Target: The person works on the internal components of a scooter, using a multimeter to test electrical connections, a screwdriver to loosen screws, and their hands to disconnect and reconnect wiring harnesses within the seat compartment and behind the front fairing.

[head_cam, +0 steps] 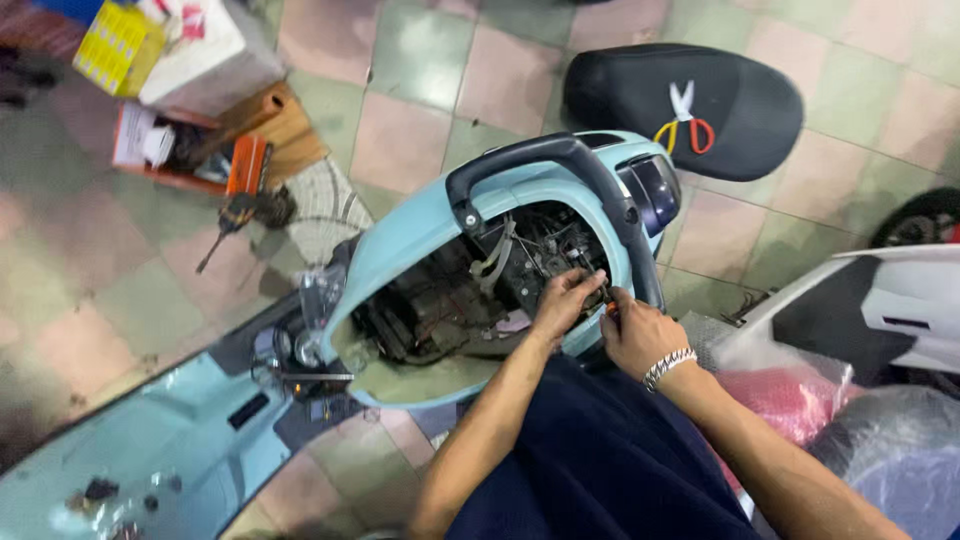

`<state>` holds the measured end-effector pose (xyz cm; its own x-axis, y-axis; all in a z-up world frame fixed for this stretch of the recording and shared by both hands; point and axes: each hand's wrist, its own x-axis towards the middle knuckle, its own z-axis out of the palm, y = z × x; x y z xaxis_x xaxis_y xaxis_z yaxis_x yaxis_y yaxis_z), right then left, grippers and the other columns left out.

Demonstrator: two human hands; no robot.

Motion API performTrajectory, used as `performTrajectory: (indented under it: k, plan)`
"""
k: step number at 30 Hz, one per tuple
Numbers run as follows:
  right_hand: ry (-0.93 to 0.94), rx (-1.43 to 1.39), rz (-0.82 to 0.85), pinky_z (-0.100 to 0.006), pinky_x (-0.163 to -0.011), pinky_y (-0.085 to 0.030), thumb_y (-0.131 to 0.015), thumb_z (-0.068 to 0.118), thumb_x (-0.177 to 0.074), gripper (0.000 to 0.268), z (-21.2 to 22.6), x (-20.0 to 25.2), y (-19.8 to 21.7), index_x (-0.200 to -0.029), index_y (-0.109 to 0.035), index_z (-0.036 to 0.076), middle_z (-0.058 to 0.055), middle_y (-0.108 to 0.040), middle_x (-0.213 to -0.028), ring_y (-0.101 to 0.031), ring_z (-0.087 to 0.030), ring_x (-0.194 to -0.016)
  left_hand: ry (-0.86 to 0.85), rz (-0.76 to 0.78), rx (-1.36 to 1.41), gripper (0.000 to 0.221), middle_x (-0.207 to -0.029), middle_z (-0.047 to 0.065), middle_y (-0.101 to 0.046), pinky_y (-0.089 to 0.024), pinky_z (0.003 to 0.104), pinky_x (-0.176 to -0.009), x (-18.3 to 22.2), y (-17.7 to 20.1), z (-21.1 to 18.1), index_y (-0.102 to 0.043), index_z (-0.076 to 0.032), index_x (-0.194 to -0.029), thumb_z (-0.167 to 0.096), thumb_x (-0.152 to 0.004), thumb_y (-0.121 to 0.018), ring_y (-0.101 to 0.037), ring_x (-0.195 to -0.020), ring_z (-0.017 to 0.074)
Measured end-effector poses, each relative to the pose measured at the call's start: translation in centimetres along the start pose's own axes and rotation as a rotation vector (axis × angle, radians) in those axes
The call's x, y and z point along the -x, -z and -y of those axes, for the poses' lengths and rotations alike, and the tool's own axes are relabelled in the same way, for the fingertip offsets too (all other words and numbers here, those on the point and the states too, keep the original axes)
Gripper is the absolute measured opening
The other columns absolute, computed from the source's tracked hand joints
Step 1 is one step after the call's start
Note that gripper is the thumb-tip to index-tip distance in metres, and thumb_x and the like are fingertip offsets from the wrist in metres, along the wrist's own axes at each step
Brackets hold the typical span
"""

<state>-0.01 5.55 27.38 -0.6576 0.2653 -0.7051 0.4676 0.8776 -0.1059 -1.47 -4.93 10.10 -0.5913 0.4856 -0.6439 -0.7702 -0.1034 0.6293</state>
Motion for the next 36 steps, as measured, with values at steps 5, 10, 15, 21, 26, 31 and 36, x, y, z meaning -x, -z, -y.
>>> performTrajectory:
  k: [5, 10, 15, 21, 26, 31, 36]
  plan:
    - [0.144, -0.063, -0.032, -0.054, -0.078, -0.058, -0.060, 0.038, -0.092, 0.051, -0.9, -1.0, 2.8, -0.134, -0.054, 0.009, -0.025, -0.074, -0.096, -0.073, -0.044, -0.086, -0.072, -0.157, -0.133, 0.039, -0.075, -0.002, -0.067, -0.046, 0.026, -0.065, 1.6, -2.0, -5.2, -0.074, -0.003, -0.088, -0.041, -0.096, -0.070, -0.057, -0.070, 0.0065]
    - [0.235, -0.064, -0.102, -0.055, -0.070, -0.057, -0.057, 0.036, -0.094, 0.040, -0.6, -4.3, 4.4, -0.124, -0.059, 0.009, -0.022, -0.073, -0.098, -0.071, -0.046, -0.080, -0.146, -0.346, -0.325, 0.048, -0.071, 0.008, -0.069, -0.049, 0.032, -0.065, -0.5, -3.3, -6.6, -0.073, 0.000, -0.088, -0.046, -0.099, -0.063, -0.060, -0.067, 0.0129]
    - [0.219, 0.032, -0.038, -0.055, -0.074, -0.057, -0.053, 0.036, -0.099, 0.038, -0.6, -8.6, 3.4, -0.119, -0.062, 0.005, -0.024, -0.074, -0.095, -0.072, -0.045, -0.083, -0.051, -0.418, -0.419, 0.047, -0.083, 0.012, -0.078, -0.055, 0.035, -0.075, -4.9, -2.8, -3.3, -0.078, -0.003, -0.094, -0.048, -0.094, -0.064, -0.075, -0.079, 0.0223]
    - [0.234, -0.011, -0.015, -0.057, -0.074, -0.057, -0.053, 0.035, -0.095, 0.045, -1.4, -8.3, 2.8, -0.129, -0.059, 0.005, -0.026, -0.073, -0.092, -0.071, -0.046, -0.082, -0.126, -0.488, -0.442, 0.047, -0.079, 0.012, -0.076, -0.056, 0.036, -0.071, -5.7, -2.5, -1.4, -0.077, -0.003, -0.088, -0.046, -0.096, -0.063, -0.074, -0.075, 0.0248]
    - [0.231, -0.007, -0.018, -0.056, -0.073, -0.057, -0.051, 0.035, -0.096, 0.044, -1.0, -8.6, 2.7, -0.129, -0.060, 0.005, -0.024, -0.073, -0.094, -0.071, -0.045, -0.082, -0.055, -0.475, -0.411, 0.046, -0.070, 0.012, -0.071, -0.052, 0.037, -0.064, -5.4, -2.6, -2.3, -0.073, -0.001, -0.083, -0.044, -0.097, -0.063, -0.068, -0.064, 0.0234]
    - [0.212, 0.101, -0.006, -0.056, -0.073, -0.059, -0.051, 0.033, -0.097, 0.044, -0.1, -9.0, 2.8, -0.128, -0.060, 0.004, -0.023, -0.073, -0.097, -0.073, -0.044, -0.083, -0.013, -0.420, -0.185, 0.042, -0.069, 0.008, -0.069, -0.050, 0.034, -0.061, -5.6, -2.2, -1.2, -0.072, -0.002, -0.081, -0.040, -0.097, -0.064, -0.062, -0.064, 0.0164]
    - [0.118, 0.083, 0.090, -0.054, -0.087, -0.057, -0.053, 0.041, -0.098, 0.043, 0.7, -12.1, 2.8, -0.117, -0.068, 0.005, -0.030, -0.073, -0.097, -0.072, -0.047, -0.093, 0.267, -0.134, 0.656, 0.023, -0.083, -0.001, -0.069, -0.040, 0.028, -0.056, -6.7, 0.2, 0.0, -0.073, -0.010, -0.092, -0.031, -0.100, -0.068, -0.059, -0.068, 0.0115]
